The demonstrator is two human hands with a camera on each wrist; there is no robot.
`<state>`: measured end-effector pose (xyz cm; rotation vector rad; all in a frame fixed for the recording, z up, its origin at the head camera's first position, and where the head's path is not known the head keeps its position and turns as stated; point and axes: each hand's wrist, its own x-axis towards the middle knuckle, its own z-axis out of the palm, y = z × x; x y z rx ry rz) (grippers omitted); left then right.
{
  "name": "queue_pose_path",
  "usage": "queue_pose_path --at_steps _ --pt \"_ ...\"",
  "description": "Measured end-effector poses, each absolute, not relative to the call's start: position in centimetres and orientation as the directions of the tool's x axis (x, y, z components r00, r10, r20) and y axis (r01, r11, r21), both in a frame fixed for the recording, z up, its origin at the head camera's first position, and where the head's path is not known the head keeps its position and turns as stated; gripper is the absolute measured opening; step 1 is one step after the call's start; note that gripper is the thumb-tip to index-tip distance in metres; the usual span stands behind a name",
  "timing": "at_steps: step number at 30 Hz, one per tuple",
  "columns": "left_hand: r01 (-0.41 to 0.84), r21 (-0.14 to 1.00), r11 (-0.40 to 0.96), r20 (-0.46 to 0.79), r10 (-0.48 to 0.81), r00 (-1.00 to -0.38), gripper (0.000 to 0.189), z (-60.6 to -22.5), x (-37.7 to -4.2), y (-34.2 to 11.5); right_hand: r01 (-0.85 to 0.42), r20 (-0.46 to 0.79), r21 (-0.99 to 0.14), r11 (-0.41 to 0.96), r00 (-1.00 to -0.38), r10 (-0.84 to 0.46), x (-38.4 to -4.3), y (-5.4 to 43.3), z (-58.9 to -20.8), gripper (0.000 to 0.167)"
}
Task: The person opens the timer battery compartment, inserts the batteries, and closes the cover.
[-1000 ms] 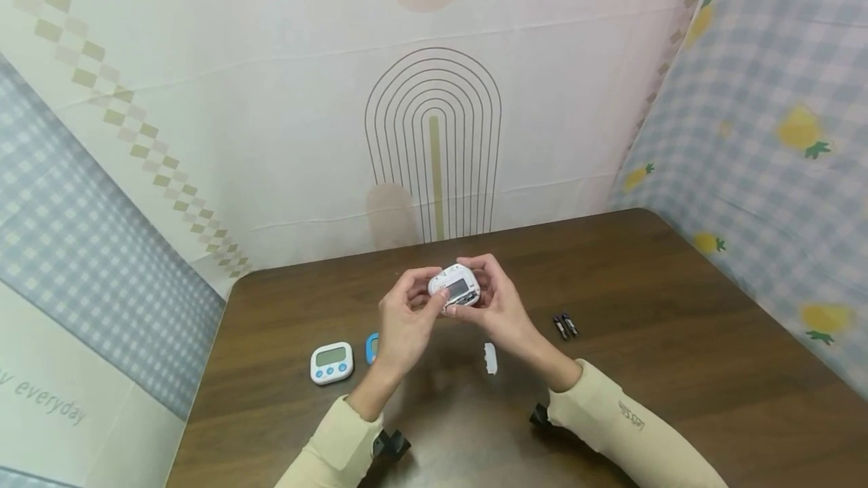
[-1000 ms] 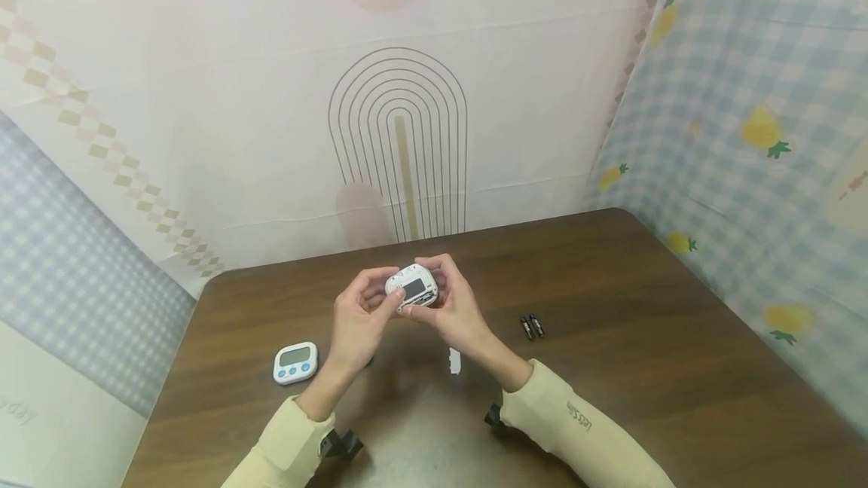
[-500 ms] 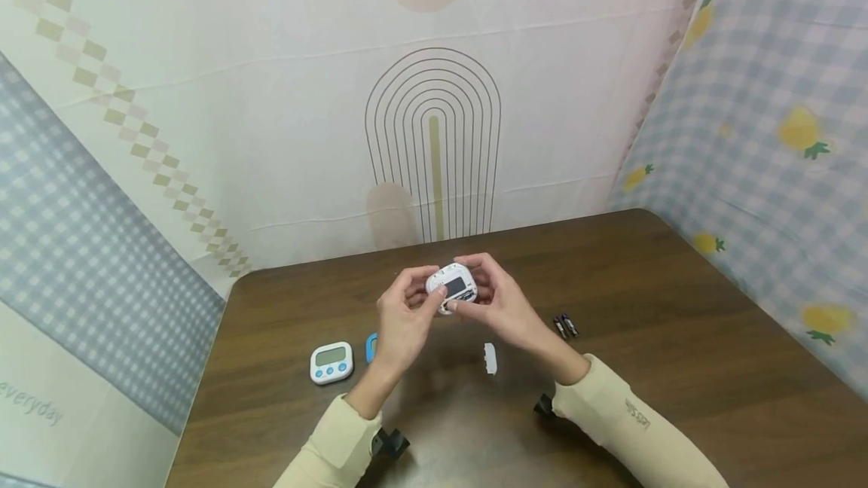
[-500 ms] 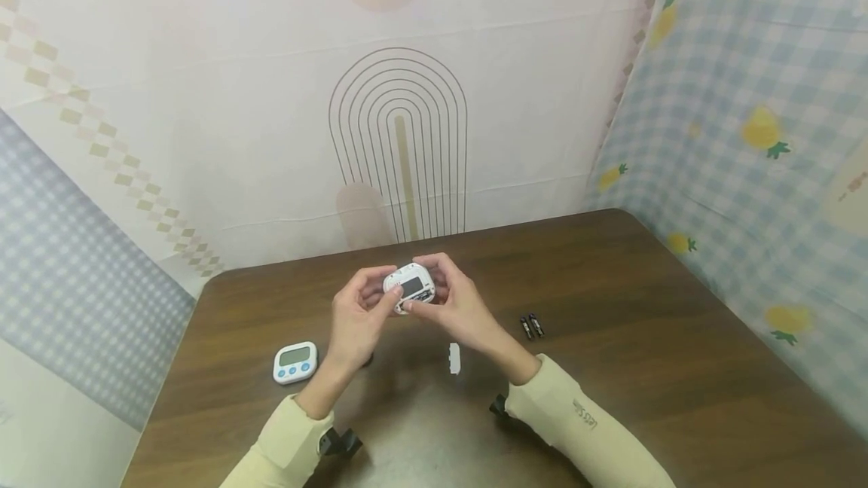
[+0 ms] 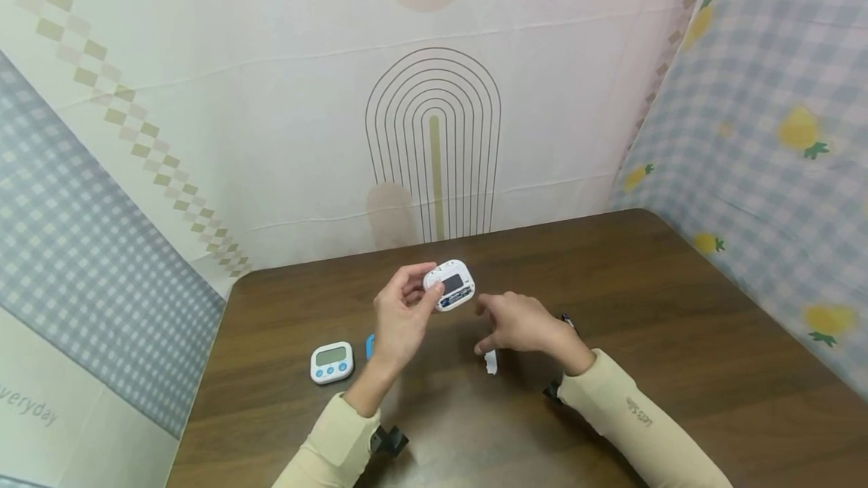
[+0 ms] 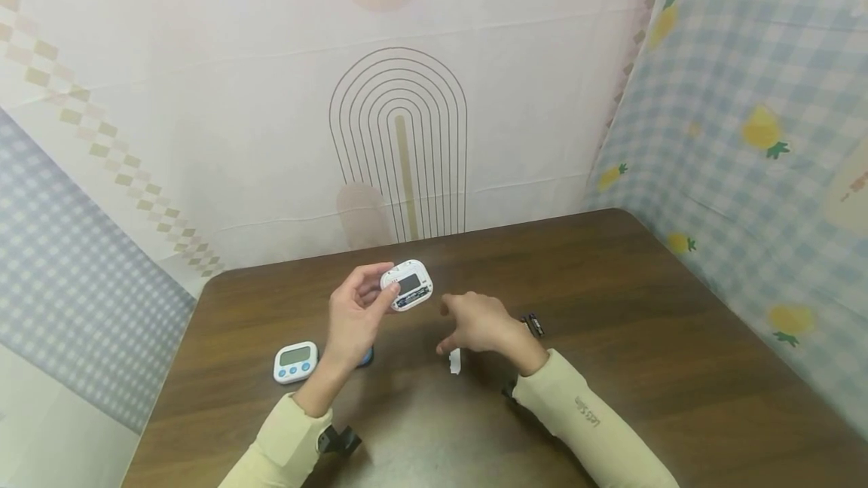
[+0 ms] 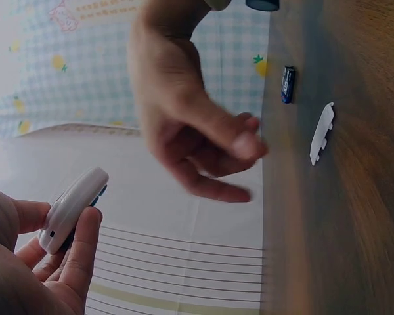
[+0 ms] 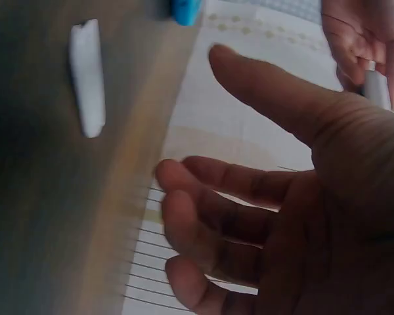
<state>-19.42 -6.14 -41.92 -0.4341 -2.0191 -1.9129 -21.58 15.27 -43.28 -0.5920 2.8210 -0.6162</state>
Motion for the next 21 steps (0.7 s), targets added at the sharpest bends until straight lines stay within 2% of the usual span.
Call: queue_pose_path --at_steps 2,8,21 --pt "0.433 0.900 0.052 0.434 -0.005 -0.901 0.029 -41.9 -19.4 -6.1 -0.346 -0.151 -0.385 0.856 -0.891 -0.428 -21.5 15.1 -43.7 0.061" --pt "0.435 0.899 0.049 0.436 -0.003 -0.900 0.029 -41.9 -19.4 -6.2 -0.392 -0.215 -0.290 0.873 -0.862 -0.459 -21.3 14.8 -44.4 0.057" --pt "0.449 0.892 0.051 0.450 -0.020 -0.893 0.029 -41.7 -19.5 -6.3 -0.396 -0.214 -0.212 0.893 -0.873 -0.438 -21.1 14.7 -44.6 0.049"
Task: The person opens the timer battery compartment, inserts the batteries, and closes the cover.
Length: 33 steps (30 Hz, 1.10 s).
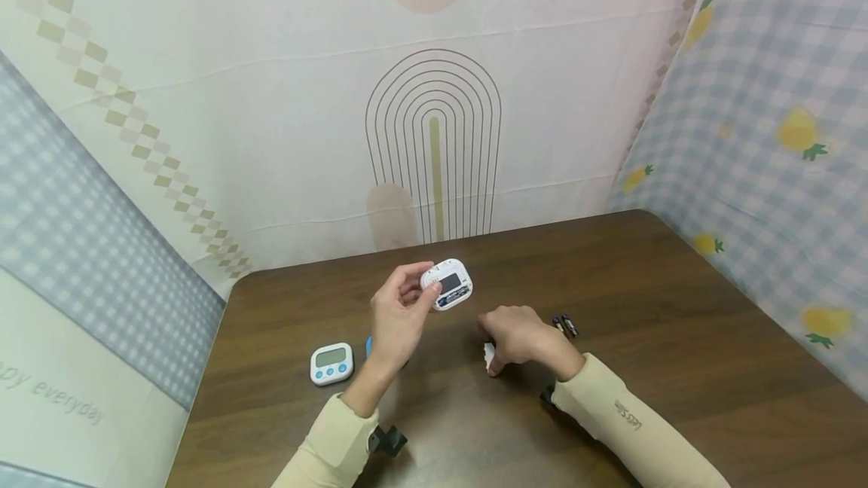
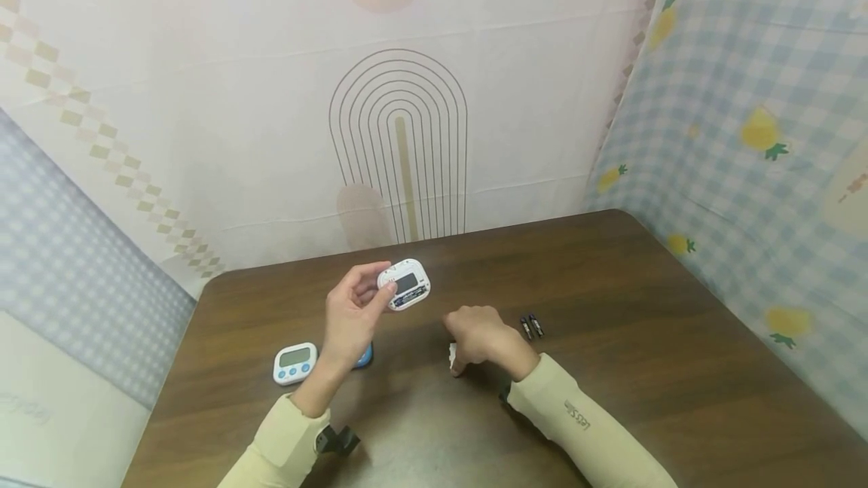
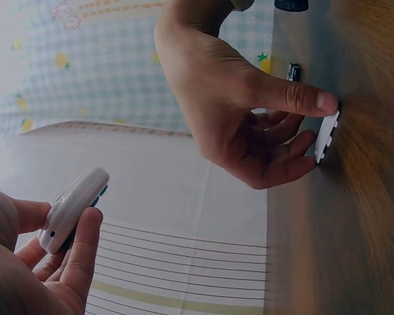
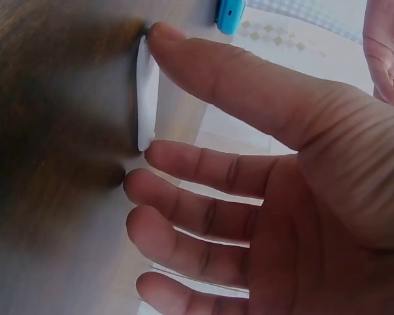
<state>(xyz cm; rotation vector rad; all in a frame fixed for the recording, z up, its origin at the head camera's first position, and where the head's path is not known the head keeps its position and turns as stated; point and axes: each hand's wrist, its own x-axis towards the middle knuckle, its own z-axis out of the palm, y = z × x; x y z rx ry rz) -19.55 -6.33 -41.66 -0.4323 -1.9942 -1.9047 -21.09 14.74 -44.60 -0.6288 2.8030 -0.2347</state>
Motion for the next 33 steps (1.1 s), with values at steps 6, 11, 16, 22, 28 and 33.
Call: queue_pose_path --at_steps 6,11,16,22,28,33 --pt "0.458 0.888 0.050 0.459 -0.018 -0.888 0.029 -41.6 -19.5 -6.4 -0.407 -0.200 -0.211 0.888 -0.872 -0.447 -21.2 14.7 -44.8 0.046" --pt "0.457 0.889 0.041 0.458 -0.019 -0.889 0.029 -41.6 -19.6 -6.5 -0.406 -0.201 -0.259 0.877 -0.865 -0.460 -21.5 14.8 -45.1 0.049" --pt "0.456 0.889 0.051 0.457 -0.016 -0.889 0.029 -41.6 -19.5 -6.6 -0.421 -0.185 -0.389 0.819 -0.835 -0.518 -21.8 14.7 -45.6 0.049" --pt "0.461 0.887 0.043 0.461 -0.014 -0.887 0.028 -41.7 -19.6 -6.6 -0.437 -0.156 -0.529 0.727 -0.792 -0.590 -22.2 14.8 -45.6 0.038" --pt "0.444 0.895 0.044 0.445 -0.011 -0.896 0.029 -41.8 -19.6 -6.6 -0.433 -0.055 -0.694 0.575 -0.765 -0.642 -22.7 15.0 -44.9 0.021" --pt "0.436 0.899 0.029 0.437 -0.013 -0.900 0.030 -41.8 -19.6 -6.6 -0.346 0.005 -0.844 0.409 -0.768 -0.641 -22.7 15.0 -43.8 0.019"
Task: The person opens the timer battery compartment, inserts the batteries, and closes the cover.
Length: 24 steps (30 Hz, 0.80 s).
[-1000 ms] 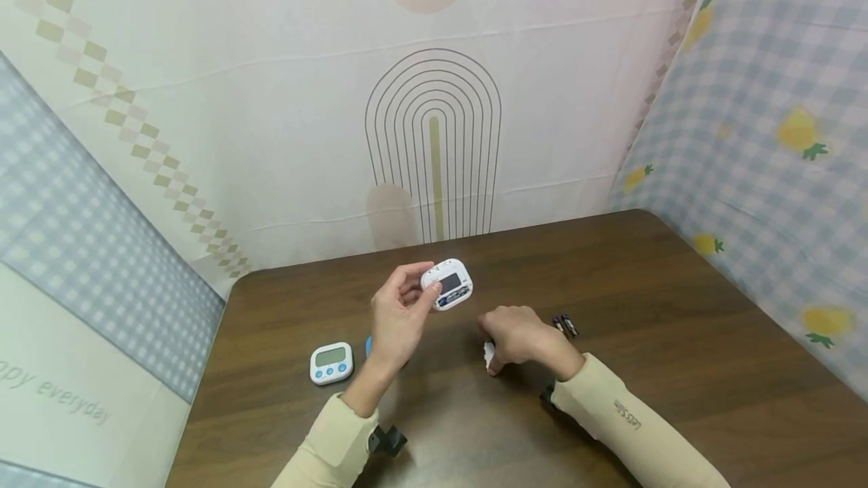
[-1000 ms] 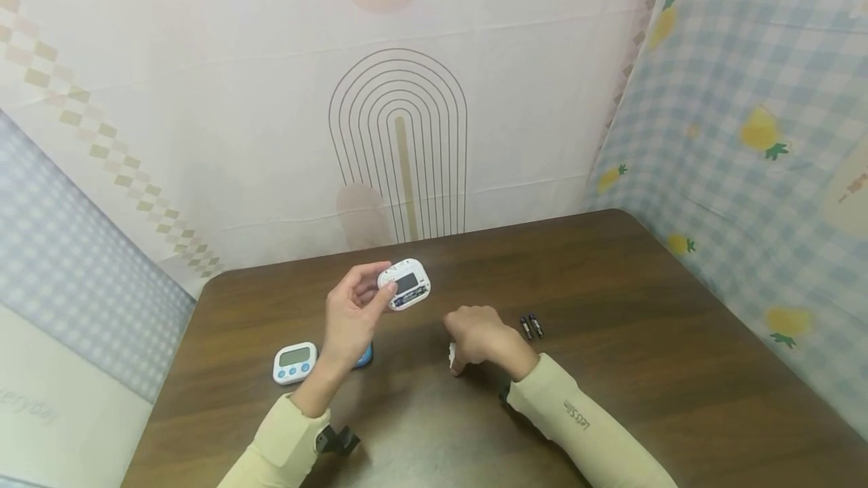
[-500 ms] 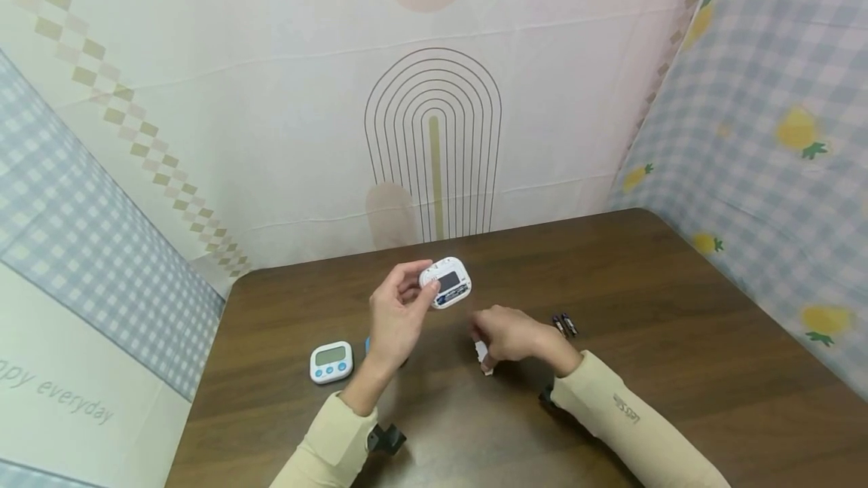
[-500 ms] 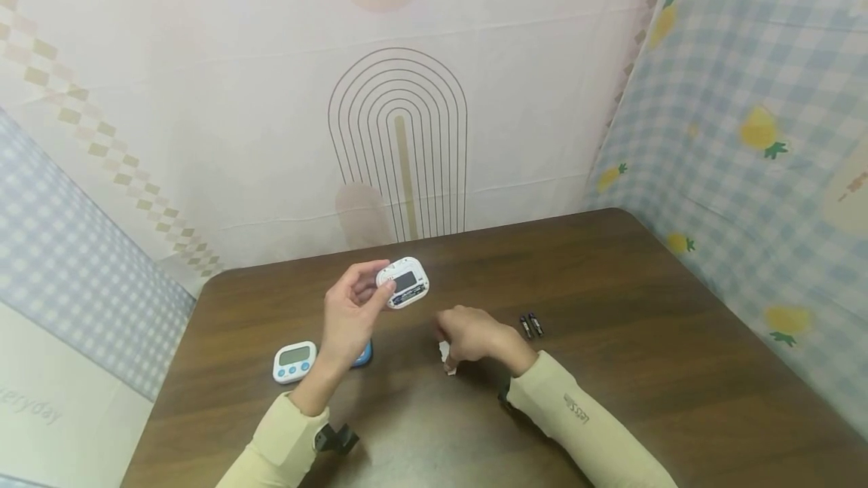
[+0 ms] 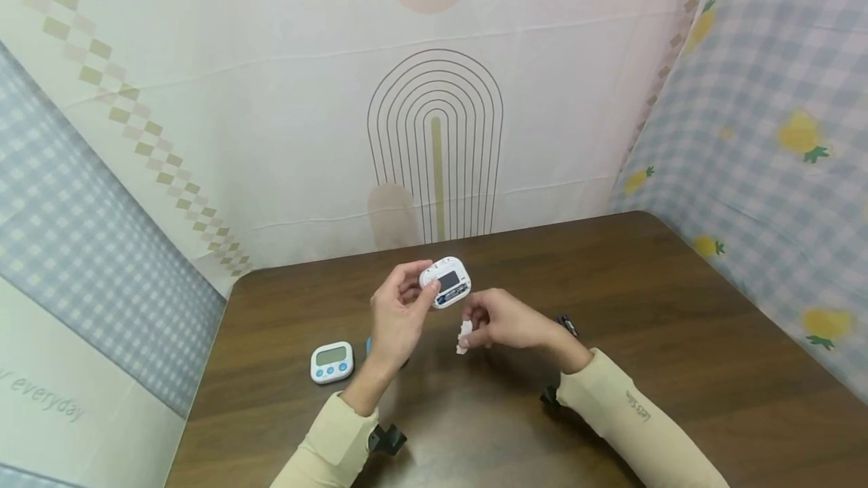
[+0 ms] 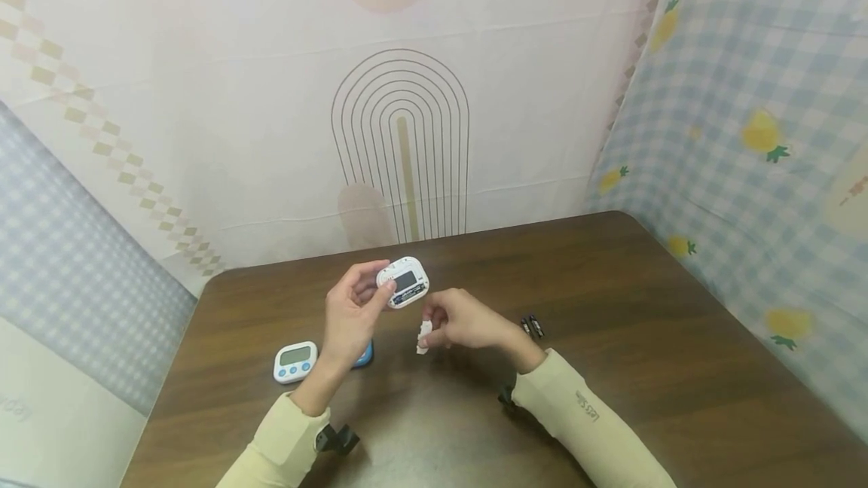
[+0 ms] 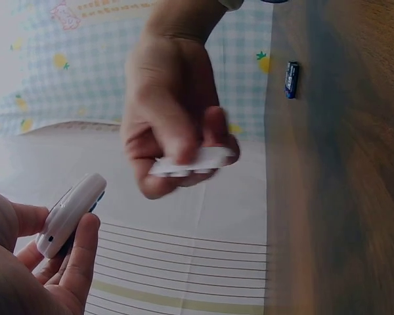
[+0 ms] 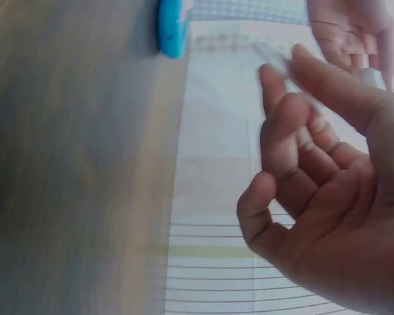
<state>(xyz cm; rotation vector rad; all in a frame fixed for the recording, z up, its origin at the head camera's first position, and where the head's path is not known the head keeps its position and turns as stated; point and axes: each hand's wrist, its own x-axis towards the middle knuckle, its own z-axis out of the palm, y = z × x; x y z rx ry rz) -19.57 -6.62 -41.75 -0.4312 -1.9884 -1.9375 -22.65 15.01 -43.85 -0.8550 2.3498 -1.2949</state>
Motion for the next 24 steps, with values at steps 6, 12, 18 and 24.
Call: queue_pose_path --at_steps 6,12,18,24 --pt "0.446 0.895 0.026 0.447 -0.032 -0.894 0.030 -41.81 -19.53 -6.56 -0.273 0.040 -0.916 0.295 -0.792 -0.609 -22.42 15.11 -43.16 0.019" --pt "0.447 0.894 0.037 0.448 -0.032 -0.894 0.030 -41.81 -19.57 -6.48 -0.257 0.085 -0.932 0.255 -0.839 -0.538 -22.27 15.16 -42.98 0.018" --pt "0.446 0.894 0.035 0.447 -0.031 -0.894 0.030 -41.81 -19.57 -6.46 -0.173 0.076 -0.969 0.175 -0.886 -0.457 -22.05 14.88 -42.86 0.020" --pt "0.444 0.896 0.029 0.444 -0.027 -0.895 0.030 -41.89 -19.48 -6.40 -0.079 0.046 -0.994 0.080 -0.935 -0.351 -21.72 14.32 -42.82 0.024"
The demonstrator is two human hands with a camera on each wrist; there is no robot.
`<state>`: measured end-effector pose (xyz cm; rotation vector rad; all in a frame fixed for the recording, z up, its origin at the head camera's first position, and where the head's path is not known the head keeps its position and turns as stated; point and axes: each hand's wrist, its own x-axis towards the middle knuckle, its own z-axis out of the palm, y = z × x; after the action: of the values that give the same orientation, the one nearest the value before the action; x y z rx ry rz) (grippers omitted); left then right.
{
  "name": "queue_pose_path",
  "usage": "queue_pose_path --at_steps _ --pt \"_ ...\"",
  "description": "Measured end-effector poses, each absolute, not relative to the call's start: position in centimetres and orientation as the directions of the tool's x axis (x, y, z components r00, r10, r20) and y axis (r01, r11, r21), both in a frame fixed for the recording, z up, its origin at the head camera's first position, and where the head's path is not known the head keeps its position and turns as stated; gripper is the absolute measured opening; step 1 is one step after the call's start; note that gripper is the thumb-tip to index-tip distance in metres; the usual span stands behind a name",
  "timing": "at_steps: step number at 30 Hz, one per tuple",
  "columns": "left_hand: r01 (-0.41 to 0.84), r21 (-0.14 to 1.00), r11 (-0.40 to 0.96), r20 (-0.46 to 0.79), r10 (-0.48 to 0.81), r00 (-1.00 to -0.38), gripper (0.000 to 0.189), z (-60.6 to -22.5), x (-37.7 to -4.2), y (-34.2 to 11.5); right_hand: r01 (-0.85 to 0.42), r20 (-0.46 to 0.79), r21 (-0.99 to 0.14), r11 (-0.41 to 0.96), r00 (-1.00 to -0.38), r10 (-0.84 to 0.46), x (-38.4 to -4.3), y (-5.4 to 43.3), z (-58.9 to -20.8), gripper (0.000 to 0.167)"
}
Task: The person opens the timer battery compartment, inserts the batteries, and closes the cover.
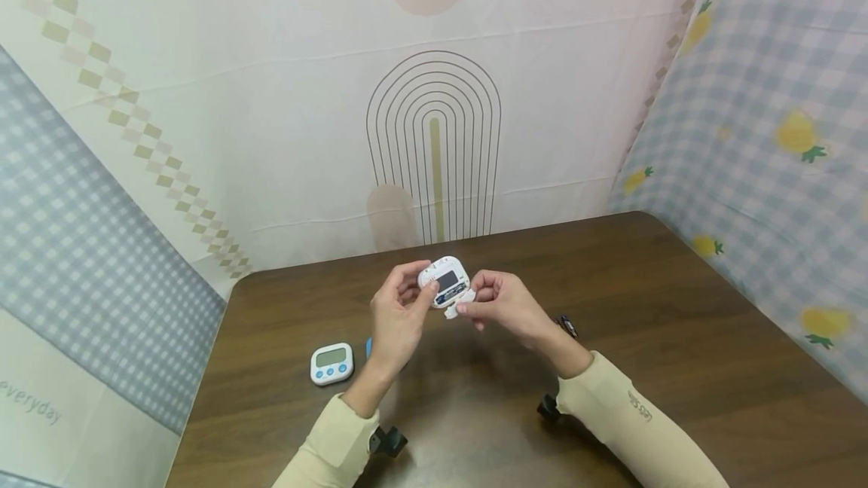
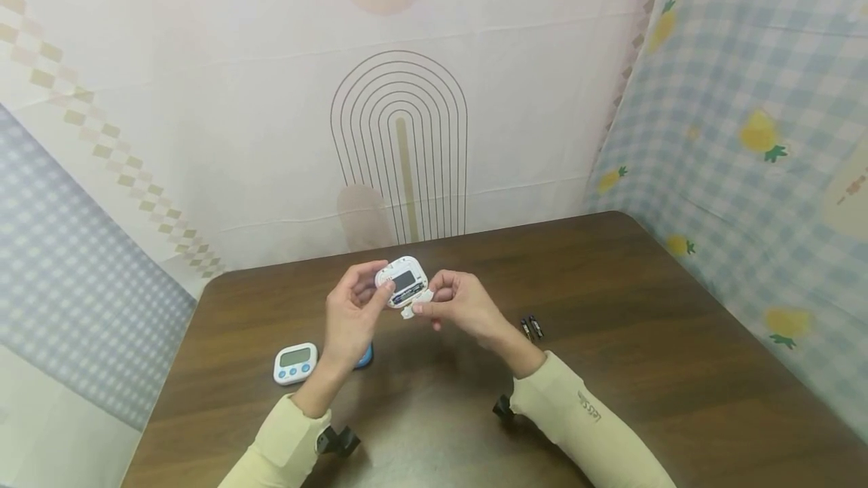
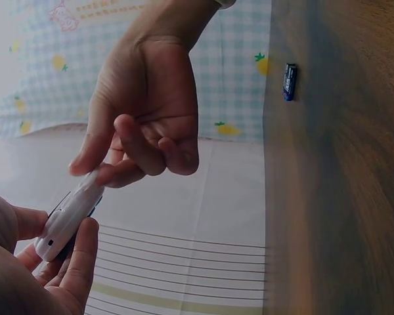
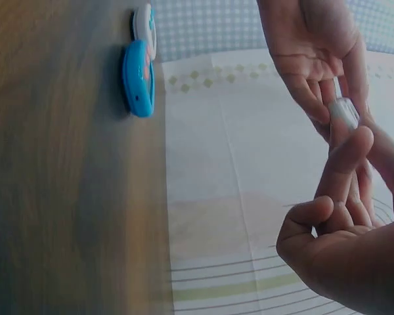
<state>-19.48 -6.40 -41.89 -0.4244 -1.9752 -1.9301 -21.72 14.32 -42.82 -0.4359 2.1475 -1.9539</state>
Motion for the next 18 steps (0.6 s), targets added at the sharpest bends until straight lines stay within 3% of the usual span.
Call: queue_pose_path --at_steps 11,18 --pt "0.447 0.894 0.043 0.448 -0.020 -0.894 0.029 -41.9 -19.4 -6.4 0.000 0.018 -0.998 -0.070 -0.966 -0.256 -21.1 13.3 -42.8 0.027" --pt "0.439 0.896 0.057 0.441 -0.016 -0.897 0.029 -41.9 -19.1 -6.2 0.010 0.021 -0.993 -0.119 -0.964 -0.264 -20.9 12.9 -42.8 0.034"
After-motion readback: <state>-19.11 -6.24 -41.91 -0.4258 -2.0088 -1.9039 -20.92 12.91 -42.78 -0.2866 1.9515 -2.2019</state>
